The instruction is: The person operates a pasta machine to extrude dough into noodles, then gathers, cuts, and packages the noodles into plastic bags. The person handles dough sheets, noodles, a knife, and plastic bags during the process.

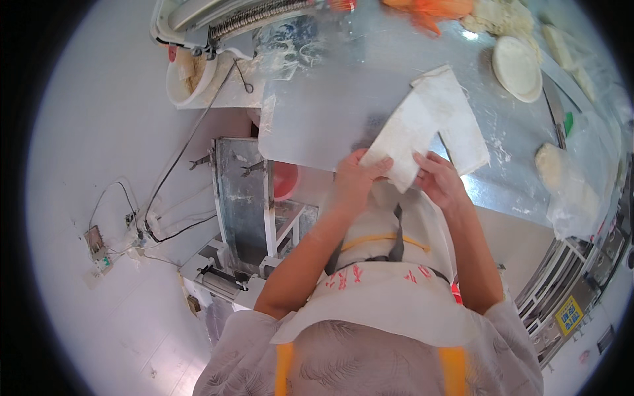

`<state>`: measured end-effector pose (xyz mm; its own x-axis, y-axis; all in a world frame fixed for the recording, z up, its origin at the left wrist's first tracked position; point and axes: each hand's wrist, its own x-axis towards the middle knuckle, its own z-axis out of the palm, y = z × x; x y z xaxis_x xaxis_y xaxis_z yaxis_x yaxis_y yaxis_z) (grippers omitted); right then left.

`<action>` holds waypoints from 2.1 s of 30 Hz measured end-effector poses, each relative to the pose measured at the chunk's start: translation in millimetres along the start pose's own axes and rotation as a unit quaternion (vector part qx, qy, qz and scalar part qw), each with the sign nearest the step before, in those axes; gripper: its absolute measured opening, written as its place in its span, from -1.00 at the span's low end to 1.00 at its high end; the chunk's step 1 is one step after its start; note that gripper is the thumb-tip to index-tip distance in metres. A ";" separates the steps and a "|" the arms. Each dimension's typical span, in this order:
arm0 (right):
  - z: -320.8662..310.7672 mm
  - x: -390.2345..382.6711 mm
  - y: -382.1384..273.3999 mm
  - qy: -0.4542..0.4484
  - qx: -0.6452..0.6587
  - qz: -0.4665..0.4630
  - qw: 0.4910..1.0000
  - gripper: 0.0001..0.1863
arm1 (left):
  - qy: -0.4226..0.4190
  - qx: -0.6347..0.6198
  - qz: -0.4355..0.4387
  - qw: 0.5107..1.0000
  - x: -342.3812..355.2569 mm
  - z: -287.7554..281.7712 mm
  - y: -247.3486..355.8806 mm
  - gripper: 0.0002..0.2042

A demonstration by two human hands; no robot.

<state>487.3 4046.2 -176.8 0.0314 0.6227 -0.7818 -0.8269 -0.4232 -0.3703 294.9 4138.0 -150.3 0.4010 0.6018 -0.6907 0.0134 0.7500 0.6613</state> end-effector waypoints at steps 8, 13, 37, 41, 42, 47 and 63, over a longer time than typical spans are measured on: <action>20.3 51.1 -1.9 -0.027 0.278 -0.060 0.958 -0.54 | -0.035 0.371 0.115 0.921 -67.2 28.2 154.3 -0.74; 60.0 49.1 -8.6 -0.205 0.211 -0.164 0.942 -0.57 | 0.018 0.487 0.224 0.844 -108.1 19.4 272.1 -0.75; 179.9 99.8 -116.3 0.211 -0.208 -0.457 0.839 -0.72 | -0.066 0.735 0.387 0.552 -53.6 -10.4 690.7 -0.70; 169.1 152.0 -136.1 0.176 -0.188 -0.435 0.863 -0.73 | -0.071 0.761 0.335 0.552 -5.6 12.4 710.4 -0.68; 165.9 162.9 -141.6 0.169 -0.193 -0.437 0.862 -0.73 | -0.076 0.763 0.320 0.556 7.1 15.3 711.9 -0.68; 176.6 239.7 -165.1 0.133 -0.216 -0.486 0.836 -0.63 | -0.041 0.763 0.285 0.578 60.6 10.0 704.9 -0.64; 199.0 333.3 -231.1 -0.027 -0.152 -0.380 0.912 -0.27 | 0.111 0.721 0.486 0.481 135.8 15.3 653.1 -0.67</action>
<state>577.2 4482.4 -252.0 0.4958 0.8403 -0.2193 -0.3847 -0.0139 -0.9229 372.1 4705.3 192.3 0.7539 0.6108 0.2419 0.6044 -0.7892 0.1091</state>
